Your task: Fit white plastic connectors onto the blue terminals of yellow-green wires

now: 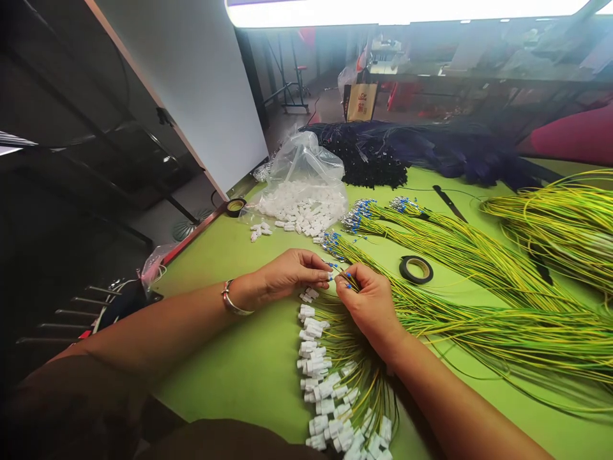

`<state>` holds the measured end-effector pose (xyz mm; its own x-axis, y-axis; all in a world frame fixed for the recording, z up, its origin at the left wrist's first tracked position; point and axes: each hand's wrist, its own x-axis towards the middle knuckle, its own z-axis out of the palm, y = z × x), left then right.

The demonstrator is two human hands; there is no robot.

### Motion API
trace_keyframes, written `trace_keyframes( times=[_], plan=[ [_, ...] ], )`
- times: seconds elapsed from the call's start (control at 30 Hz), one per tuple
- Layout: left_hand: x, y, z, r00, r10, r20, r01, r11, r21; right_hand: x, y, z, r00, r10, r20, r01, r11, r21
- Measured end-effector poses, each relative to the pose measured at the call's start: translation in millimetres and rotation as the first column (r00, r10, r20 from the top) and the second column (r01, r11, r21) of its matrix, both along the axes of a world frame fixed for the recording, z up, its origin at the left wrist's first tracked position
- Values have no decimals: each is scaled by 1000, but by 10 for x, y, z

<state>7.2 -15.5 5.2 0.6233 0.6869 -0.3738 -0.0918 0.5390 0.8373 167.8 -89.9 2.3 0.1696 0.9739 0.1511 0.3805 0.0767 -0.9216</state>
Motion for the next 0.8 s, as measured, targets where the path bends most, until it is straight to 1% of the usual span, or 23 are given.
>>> trace_keyframes(
  times=[0.2, 0.37, 0.43, 0.5, 0.53, 0.57, 0.6, 0.63, 0.67, 0.7, 0.73, 0.77, 0.8],
  plan=[
    [11, 5, -41, 999, 32, 0, -32, 999, 11, 2, -14, -51, 999, 26, 28, -27, 999, 24],
    [22, 6, -81, 999, 11, -33, -10, 999, 53, -6, 4, -50, 998, 48, 40, -49, 999, 19],
    [6, 18, -63, 995, -53, -90, 62, 993, 100, 14, 16, -19, 997, 65, 43, -65, 998, 2],
    [-20, 19, -34, 964, -158, -214, 200, 960, 193, 50, 32, 17, 999, 45, 21, -45, 999, -16],
    [-33, 10, -19, 933, -211, -290, 287, 925, 251, 73, 41, 29, 1000, 14, -8, -15, 1000, -21],
    [-44, -5, -4, 893, -270, -359, 385, 872, 302, 96, 51, 36, 999, -23, -44, 22, 999, -26],
    [-54, -23, 13, 847, -341, -408, 488, 804, 341, 118, 61, 35, 995, -61, -83, 59, 998, -30],
    [-62, -42, 33, 792, -430, -434, 591, 720, 364, 137, 71, 28, 989, -88, -122, 84, 996, -38],
    [-71, -55, 58, 722, -531, -443, 688, 621, 375, 150, 77, 14, 982, -100, -162, 93, 994, -51],
    [-83, -56, 92, 642, -624, -445, 767, 515, 384, 156, 80, -3, 974, -97, -203, 85, 994, -69],
    [-104, -40, 135, 573, -681, -455, 816, 422, 396, 155, 78, -21, 966, -86, -245, 65, 994, -93],
    [-135, -3, 187, 550, -675, -493, 829, 370, 418, 148, 72, -37, 956, -74, -285, 41, 992, -120],
    [-179, 55, 245, 572, -602, -557, 817, 357, 453, 135, 63, -49, 944, -68, -322, 23, 990, -141]
  ],
)
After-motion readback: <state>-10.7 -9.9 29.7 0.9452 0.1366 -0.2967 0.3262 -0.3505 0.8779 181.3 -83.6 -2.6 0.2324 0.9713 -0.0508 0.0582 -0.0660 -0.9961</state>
